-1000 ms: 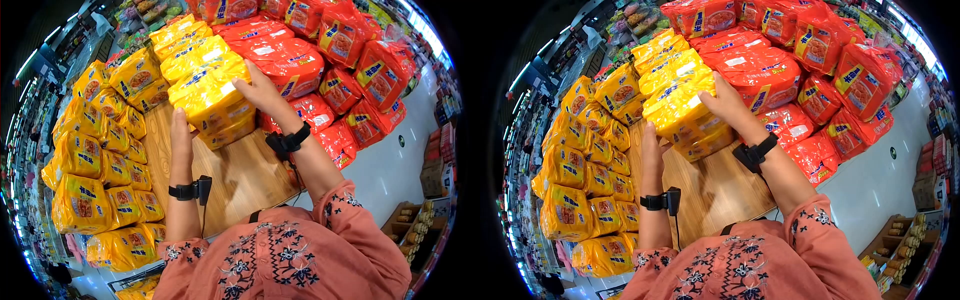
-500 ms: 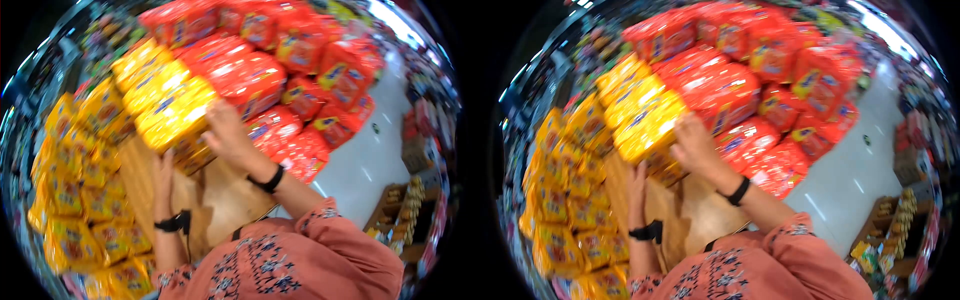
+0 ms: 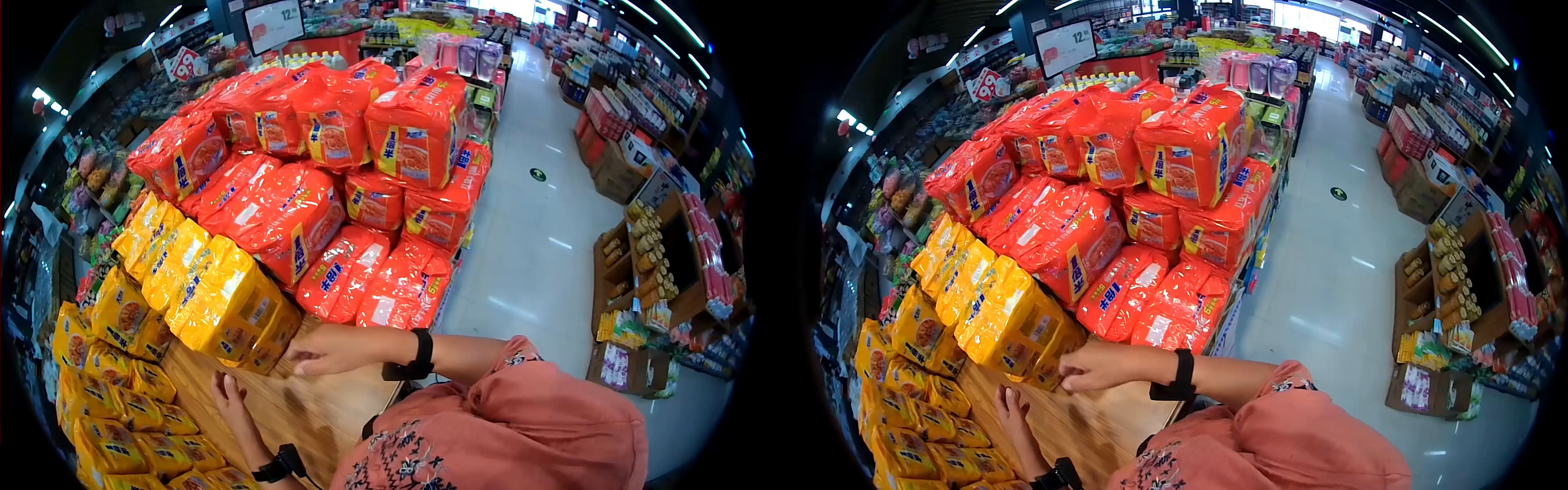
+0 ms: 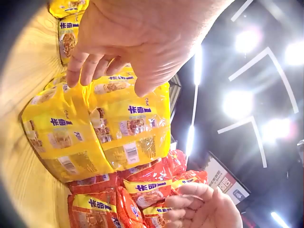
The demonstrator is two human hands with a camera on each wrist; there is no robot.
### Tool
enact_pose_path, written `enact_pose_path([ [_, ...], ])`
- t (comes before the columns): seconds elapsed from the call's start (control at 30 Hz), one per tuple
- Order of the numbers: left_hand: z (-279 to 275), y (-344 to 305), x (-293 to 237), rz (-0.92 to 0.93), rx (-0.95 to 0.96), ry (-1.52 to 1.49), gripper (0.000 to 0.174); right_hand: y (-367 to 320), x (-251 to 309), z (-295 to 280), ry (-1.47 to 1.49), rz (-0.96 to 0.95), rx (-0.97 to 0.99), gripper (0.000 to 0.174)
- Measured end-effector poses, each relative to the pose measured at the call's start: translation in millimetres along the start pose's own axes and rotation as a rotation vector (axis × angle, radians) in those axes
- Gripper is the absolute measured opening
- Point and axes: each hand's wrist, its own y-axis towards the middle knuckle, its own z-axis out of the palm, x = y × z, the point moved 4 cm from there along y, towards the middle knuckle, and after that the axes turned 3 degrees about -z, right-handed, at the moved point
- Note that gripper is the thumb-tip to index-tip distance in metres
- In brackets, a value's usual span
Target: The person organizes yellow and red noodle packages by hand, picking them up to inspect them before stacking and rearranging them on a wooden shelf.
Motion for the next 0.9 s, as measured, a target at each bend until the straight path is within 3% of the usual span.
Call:
enact_pose_path([
  [0.07, -3, -6, 3, -0.031, -0.021, 0.03, 0.07, -19, -16, 14, -0.01, 0.026, 0.031, 0.042],
  [0.17, -12, -6, 9, -0.063, -0.044, 0.021, 0.071, -49, -39, 29, -0.339, 0.155, 0.265, 0.047],
  [0.27, -18, -12, 5, -0.039, -0.015, -0.009, 0.072, -94, -55, 46, -0.035, 0.314, 0.38, 0.053],
  [0.37, -26, -8, 13, -0.022, 0.012, -0.051, 0.071, -138, -65, 53, 0.075, 0.552, 0.539, 0.055],
  [0.5, -39, 1, 29, 0.016, 0.033, -0.137, 0.064, -198, -96, 66, 0.268, 0.812, 0.538, 0.059],
  [0.53, -41, -2, 25, 0.021, 0.019, -0.156, 0.063, -218, -132, 81, 0.235, 0.802, 0.608, 0.059],
  [0.57, -40, -2, 18, 0.028, -0.005, -0.176, 0.062, -211, -113, 76, 0.112, 0.768, 0.687, 0.057],
  [0.63, -51, 10, 12, 0.035, -0.002, -0.188, 0.062, -190, -64, 58, 0.038, 0.774, 0.518, 0.051],
  [0.73, -75, 43, -5, 0.085, -0.058, -0.152, 0.062, -138, -36, 50, -0.033, 0.559, 0.368, 0.049],
  [0.83, -98, 85, -30, 0.166, -0.109, -0.11, 0.06, -74, -4, 56, 0.12, 0.439, 0.241, 0.042],
  [0.9, -119, 129, -32, 0.098, -0.151, -0.135, 0.058, -36, -2, 72, 0.219, 0.397, 0.211, 0.038],
])
